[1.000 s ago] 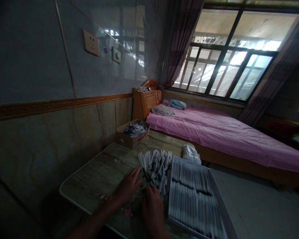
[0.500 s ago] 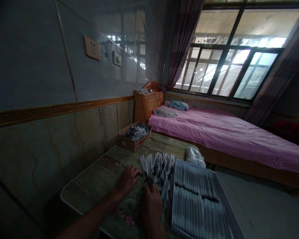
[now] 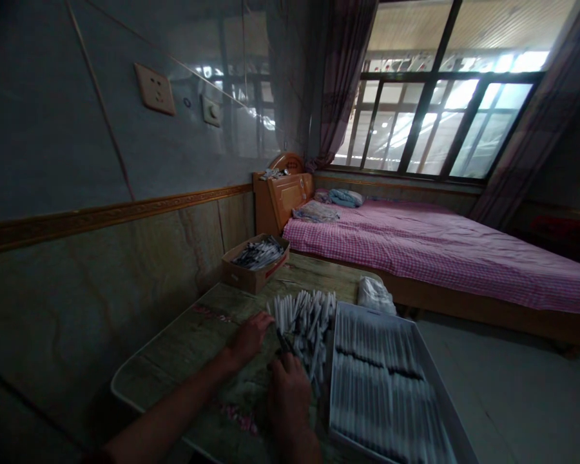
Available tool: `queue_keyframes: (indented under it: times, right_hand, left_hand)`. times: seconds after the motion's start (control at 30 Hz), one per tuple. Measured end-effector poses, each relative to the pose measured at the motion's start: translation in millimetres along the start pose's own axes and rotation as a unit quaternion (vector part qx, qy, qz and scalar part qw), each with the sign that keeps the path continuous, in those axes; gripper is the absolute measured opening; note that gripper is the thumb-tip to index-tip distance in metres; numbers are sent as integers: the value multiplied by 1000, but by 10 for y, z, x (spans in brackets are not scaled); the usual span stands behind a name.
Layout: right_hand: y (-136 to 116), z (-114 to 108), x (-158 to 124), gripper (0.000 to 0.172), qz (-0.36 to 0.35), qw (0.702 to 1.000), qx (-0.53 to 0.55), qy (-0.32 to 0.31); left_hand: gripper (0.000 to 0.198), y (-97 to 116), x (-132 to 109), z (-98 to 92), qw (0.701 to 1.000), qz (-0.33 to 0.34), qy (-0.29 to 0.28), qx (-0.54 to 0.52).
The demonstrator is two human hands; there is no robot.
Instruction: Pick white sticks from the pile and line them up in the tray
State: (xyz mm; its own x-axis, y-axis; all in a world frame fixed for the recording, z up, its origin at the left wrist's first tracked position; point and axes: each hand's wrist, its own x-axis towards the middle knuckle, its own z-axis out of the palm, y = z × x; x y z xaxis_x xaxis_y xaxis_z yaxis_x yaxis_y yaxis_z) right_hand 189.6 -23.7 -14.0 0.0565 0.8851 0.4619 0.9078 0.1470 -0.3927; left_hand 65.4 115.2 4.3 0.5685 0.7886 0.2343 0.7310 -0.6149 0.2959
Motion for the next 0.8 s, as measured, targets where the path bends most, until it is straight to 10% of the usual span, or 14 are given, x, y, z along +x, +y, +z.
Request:
queue_keyframes:
  times: [0.37, 0.53, 0.67, 0.8]
  right_hand:
    - [-10, 46, -15, 22, -34, 999, -5, 19]
    - [-27, 44, -19, 19, -53, 998, -16, 27]
    - [-48, 8, -18, 22, -61, 998, -20, 27]
    - [-88, -21, -20, 23, -81, 996, 1, 47]
  left_hand:
    - [20, -37, -2, -160, 991, 101, -59, 60]
    - [14, -34, -222, -187, 985, 2, 107, -135]
    - [19, 51, -401, -175, 789, -185, 305, -501]
    - [17, 228, -585, -64, 544, -271, 278, -744]
